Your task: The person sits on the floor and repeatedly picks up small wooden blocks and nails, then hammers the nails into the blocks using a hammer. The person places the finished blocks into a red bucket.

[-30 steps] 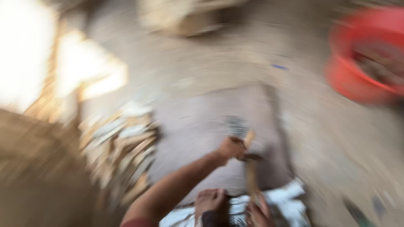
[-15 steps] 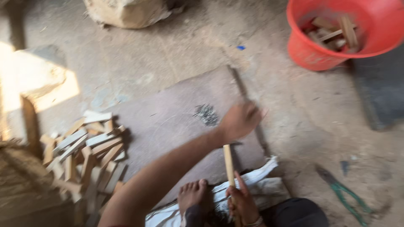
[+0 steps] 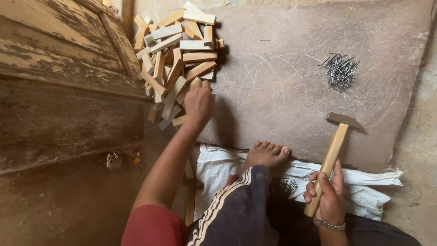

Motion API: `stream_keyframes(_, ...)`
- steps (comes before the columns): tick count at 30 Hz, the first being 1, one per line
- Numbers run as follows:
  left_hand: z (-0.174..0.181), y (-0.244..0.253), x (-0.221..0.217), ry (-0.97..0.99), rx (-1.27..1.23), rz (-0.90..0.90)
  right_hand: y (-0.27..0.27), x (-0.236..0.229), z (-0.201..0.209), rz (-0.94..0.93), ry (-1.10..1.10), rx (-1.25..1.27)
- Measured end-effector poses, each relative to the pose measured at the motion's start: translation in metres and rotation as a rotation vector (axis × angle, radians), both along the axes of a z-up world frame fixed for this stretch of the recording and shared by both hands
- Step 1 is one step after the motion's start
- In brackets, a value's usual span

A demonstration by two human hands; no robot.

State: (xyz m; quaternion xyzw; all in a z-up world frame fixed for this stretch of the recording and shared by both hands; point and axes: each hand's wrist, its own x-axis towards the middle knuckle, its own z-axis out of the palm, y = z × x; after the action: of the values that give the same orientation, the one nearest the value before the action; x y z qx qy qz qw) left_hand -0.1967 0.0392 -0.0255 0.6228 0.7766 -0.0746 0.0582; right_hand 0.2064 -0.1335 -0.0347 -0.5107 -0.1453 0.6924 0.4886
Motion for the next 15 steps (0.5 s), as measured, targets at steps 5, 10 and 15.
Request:
stream_keyframes(5, 0.0, 0.006, -0.026, 0.083, -0.019, -0.075, 0.005, 0.001, 0.002, -0.001, -0.01, -0.031)
stream_keyframes(10, -0.002, -0.014, -0.038, -0.03, 0.124, -0.042, 0.004, 0.002, 0.001, 0.016, -0.022, -0.03)
stream_keyframes(15, 0.007, -0.009, -0.031, -0.234, 0.105, 0.001, 0.004, 0.001, -0.001, 0.02, -0.05, -0.039)
